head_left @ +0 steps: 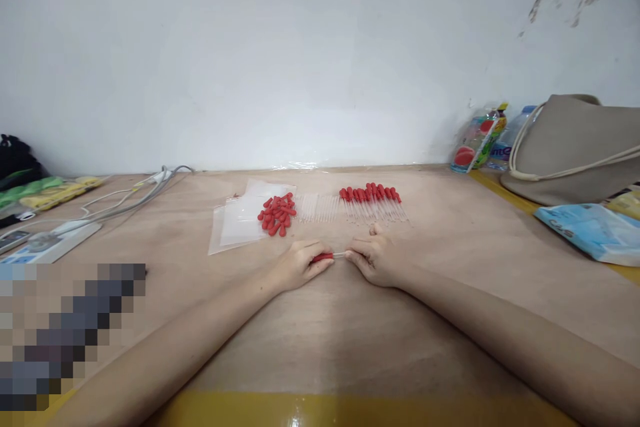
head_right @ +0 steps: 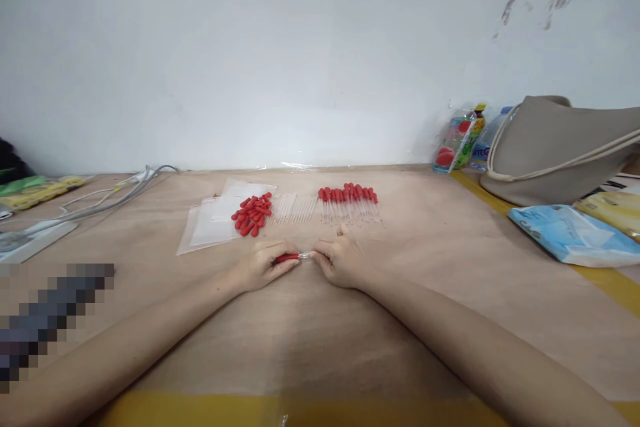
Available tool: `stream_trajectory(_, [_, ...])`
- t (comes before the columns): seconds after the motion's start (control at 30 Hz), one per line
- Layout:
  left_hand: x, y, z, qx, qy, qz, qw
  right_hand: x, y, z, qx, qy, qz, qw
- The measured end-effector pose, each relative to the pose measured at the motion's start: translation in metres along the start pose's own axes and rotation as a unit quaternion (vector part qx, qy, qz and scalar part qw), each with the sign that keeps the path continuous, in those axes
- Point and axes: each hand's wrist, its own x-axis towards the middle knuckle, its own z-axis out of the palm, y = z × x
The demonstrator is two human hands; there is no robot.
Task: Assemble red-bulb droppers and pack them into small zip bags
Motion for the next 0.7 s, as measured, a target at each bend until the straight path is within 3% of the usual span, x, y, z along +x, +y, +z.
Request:
stream_trajectory(0.43, [-0.001,-0.006,0.002,0.044,0.007,0.05,0.998,0.007,-0.007,-0.008,0.027,-0.062,0.023,0.997])
stream_trajectory(0.6, [-0.001,-0.006,0.003,0.027,0.048,0.022,0.998,0.016,-0.007,-0.032,0.044,-0.118,0.032,0.991])
stream_trajectory(0.7, [-0.002,-0.006,0.003,0.018,0.076,-0.01,0.997,0.019,0.005,-0.048,0.052,-0.163,0.088,0.981])
